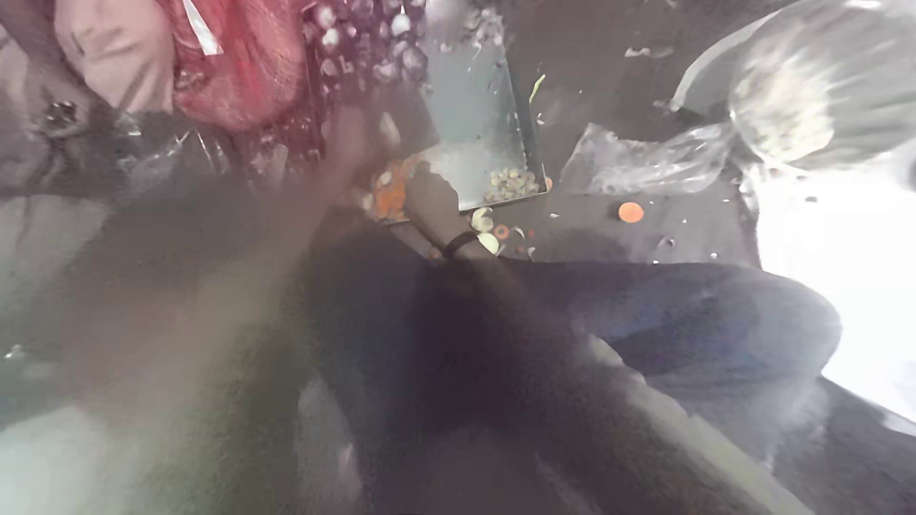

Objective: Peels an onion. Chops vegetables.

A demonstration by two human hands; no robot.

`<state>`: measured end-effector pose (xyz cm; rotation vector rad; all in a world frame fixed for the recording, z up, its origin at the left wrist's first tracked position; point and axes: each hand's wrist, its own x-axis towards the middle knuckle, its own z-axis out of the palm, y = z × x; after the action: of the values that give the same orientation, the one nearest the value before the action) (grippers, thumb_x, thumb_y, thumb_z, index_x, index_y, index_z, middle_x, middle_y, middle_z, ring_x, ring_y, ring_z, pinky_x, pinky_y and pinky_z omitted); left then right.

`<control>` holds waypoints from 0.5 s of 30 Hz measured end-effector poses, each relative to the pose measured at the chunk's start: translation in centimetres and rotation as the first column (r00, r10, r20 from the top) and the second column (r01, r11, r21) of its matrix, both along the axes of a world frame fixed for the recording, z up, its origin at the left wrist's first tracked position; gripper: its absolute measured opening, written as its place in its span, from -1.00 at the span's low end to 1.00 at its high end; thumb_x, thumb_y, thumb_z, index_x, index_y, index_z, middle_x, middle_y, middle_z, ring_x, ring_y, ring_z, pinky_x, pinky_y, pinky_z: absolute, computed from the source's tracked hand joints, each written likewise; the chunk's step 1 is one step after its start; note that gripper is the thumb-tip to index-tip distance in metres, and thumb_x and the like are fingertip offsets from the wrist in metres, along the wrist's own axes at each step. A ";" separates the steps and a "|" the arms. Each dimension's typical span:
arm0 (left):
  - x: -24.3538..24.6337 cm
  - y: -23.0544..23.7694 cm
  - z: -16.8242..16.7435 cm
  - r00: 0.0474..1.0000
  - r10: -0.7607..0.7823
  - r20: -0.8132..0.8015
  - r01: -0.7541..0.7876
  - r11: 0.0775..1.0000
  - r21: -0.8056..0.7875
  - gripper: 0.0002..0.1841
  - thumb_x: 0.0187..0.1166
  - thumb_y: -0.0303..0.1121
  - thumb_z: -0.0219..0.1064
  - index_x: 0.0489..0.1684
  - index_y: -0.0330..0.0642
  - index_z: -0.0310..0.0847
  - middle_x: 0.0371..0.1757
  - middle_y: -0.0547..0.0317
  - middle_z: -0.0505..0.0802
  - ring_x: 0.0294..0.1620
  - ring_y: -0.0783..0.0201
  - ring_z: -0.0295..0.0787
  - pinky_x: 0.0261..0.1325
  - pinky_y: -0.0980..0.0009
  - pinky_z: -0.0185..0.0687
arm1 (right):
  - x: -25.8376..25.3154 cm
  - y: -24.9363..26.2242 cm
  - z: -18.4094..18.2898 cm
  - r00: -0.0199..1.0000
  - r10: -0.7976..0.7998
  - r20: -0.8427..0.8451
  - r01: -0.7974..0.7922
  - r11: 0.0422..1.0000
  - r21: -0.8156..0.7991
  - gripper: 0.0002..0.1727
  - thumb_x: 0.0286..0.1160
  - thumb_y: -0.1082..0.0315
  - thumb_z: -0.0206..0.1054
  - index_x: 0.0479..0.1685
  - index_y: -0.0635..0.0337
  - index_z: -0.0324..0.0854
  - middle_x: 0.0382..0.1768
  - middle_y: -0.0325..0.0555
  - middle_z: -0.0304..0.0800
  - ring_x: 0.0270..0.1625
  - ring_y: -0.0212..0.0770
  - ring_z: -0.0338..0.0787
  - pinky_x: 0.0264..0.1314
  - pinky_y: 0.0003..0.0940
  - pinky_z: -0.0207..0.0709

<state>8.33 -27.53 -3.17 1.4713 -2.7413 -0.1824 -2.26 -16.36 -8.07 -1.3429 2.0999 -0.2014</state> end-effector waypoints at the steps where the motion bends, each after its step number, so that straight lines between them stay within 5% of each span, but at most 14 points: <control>1: 0.2 -1.7 -2.4 0.993 -0.023 -0.119 0.025 1.000 0.015 -0.57 0.59 -0.25 0.38 0.26 -0.43 0.69 0.16 -0.43 0.82 0.27 -0.36 0.76 0.40 -0.30 0.58 | 0.2 -0.5 -0.3 1.000 -0.001 0.009 0.001 1.000 -0.013 -0.58 0.77 0.16 0.05 0.36 0.30 0.46 -0.03 0.19 0.82 0.03 0.19 0.89 -0.09 0.18 0.75; 4: -1.0 -3.5 -2.8 0.991 0.108 -0.076 -0.087 0.966 0.242 -0.46 0.49 -0.26 0.49 0.39 -0.42 0.61 0.34 -0.45 0.74 0.45 -0.36 0.65 0.55 -0.28 0.46 | 0.4 -2.2 -1.4 0.999 0.045 0.026 -0.044 0.998 -0.043 -0.61 0.68 0.17 0.19 0.26 0.27 0.64 0.13 0.19 0.81 0.15 0.20 0.85 0.00 0.24 0.72; 11: -1.5 -3.3 -1.8 0.994 0.110 0.013 -0.110 0.964 0.244 -0.50 0.47 -0.25 0.49 0.34 -0.33 0.64 0.22 -0.40 0.80 0.33 -0.36 0.73 0.38 -0.35 0.56 | -0.2 -5.7 -3.2 0.998 0.030 0.053 -0.027 0.998 -0.051 -0.56 0.71 0.18 0.15 0.45 0.16 0.53 0.12 0.18 0.83 0.12 0.22 0.86 0.02 0.30 0.72; 15: -1.4 -3.0 -1.4 0.992 0.129 -0.001 -0.124 0.958 0.258 -0.53 0.51 -0.25 0.46 0.33 -0.33 0.66 0.22 -0.41 0.80 0.33 -0.39 0.73 0.36 -0.39 0.55 | -0.6 -4.8 -3.0 0.997 0.051 0.057 -0.045 0.994 -0.103 -0.63 0.74 0.13 0.15 0.18 0.21 0.69 0.05 0.18 0.84 0.09 0.20 0.87 0.00 0.27 0.73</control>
<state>6.94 -30.51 -4.54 1.6878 -2.6794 -0.5651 -2.83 -21.18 -11.05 -1.4277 2.0292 -0.3274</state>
